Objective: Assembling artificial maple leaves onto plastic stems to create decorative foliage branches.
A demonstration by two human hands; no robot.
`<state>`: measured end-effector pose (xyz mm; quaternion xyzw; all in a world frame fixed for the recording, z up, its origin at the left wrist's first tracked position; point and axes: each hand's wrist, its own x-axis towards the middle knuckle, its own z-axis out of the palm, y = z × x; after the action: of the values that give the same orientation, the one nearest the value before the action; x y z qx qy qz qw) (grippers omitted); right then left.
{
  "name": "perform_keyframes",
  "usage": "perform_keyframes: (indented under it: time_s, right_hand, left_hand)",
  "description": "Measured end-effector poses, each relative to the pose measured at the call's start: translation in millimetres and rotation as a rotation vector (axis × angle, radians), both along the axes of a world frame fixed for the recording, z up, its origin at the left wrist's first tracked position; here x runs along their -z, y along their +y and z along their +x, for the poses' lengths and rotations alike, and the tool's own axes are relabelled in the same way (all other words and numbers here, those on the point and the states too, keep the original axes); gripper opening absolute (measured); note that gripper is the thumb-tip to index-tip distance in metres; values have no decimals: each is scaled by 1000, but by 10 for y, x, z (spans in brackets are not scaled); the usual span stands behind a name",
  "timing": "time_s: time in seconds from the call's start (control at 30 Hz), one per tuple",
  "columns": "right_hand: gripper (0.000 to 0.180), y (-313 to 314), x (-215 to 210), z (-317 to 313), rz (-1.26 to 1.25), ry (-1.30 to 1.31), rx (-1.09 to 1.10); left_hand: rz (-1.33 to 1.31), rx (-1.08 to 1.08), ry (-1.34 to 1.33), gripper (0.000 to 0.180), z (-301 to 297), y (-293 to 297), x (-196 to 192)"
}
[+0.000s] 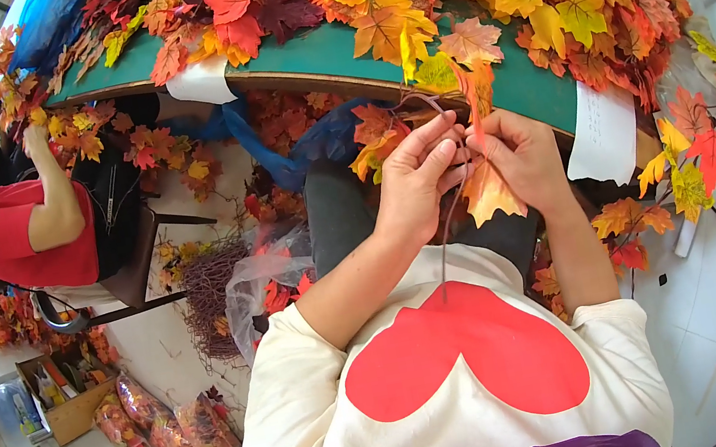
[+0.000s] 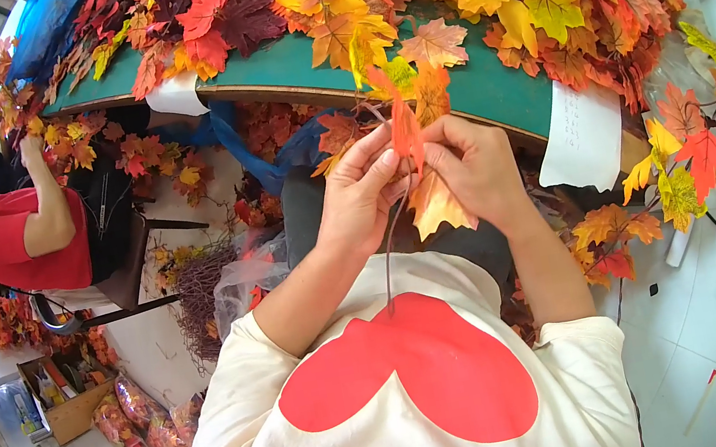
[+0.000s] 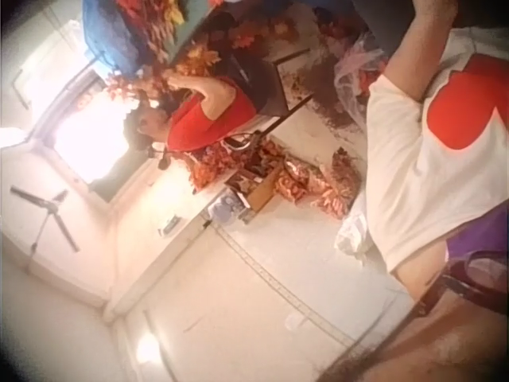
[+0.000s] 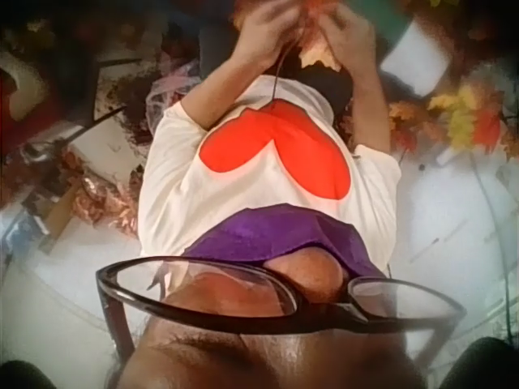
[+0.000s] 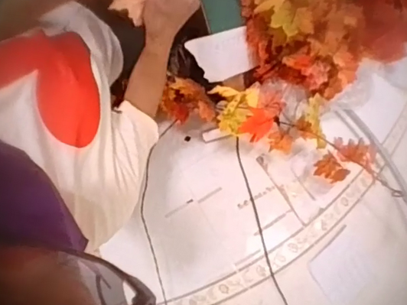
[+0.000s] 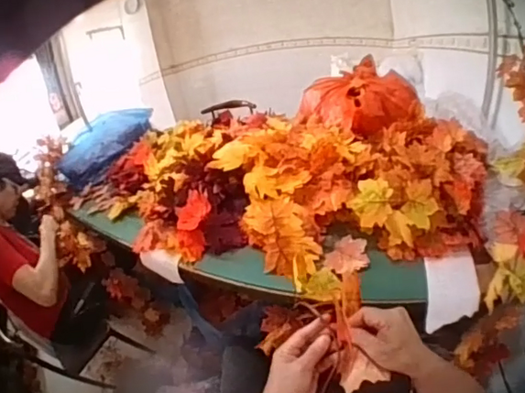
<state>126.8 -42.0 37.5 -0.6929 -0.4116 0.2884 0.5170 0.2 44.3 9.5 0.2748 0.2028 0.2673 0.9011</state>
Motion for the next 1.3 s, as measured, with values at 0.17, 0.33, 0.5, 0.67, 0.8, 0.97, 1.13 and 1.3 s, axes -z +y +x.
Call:
perform_keyframes:
  time_s: [0.17, 0.33, 0.5, 0.67, 0.8, 0.97, 1.13, 1.3]
  right_hand:
    - [4, 46, 48, 56, 67, -42, -8]
    - [9, 34, 155, 47, 28, -193, -11]
    - [10, 62, 137, 30, 52, -140, 27]
    - [11, 135, -17, -70, 46, -49, 56]
    - [13, 218, 115, 26, 71, -187, 77]
    - [12, 281, 58, 99, 14, -165, 42]
    - [14, 296, 22, 229, 55, -358, -41]
    - [15, 300, -55, 305, 100, -456, -98]
  left_hand:
    - [-163, 54, -47, 32, -36, -2, -2]
    - [-242, 81, 2, 23, -109, -67, -32]
    - [29, 97, 106, 28, -87, -139, 54]
    - [586, 23, 343, 33, 21, -152, 179]
    - [691, -35, 422, 29, 68, -77, 263]
    - [698, -93, 369, 25, 65, -44, 229]
    - [323, 61, 258, 24, -5, 13, 109]
    - [103, 168, 155, 22, -30, 71, 59]
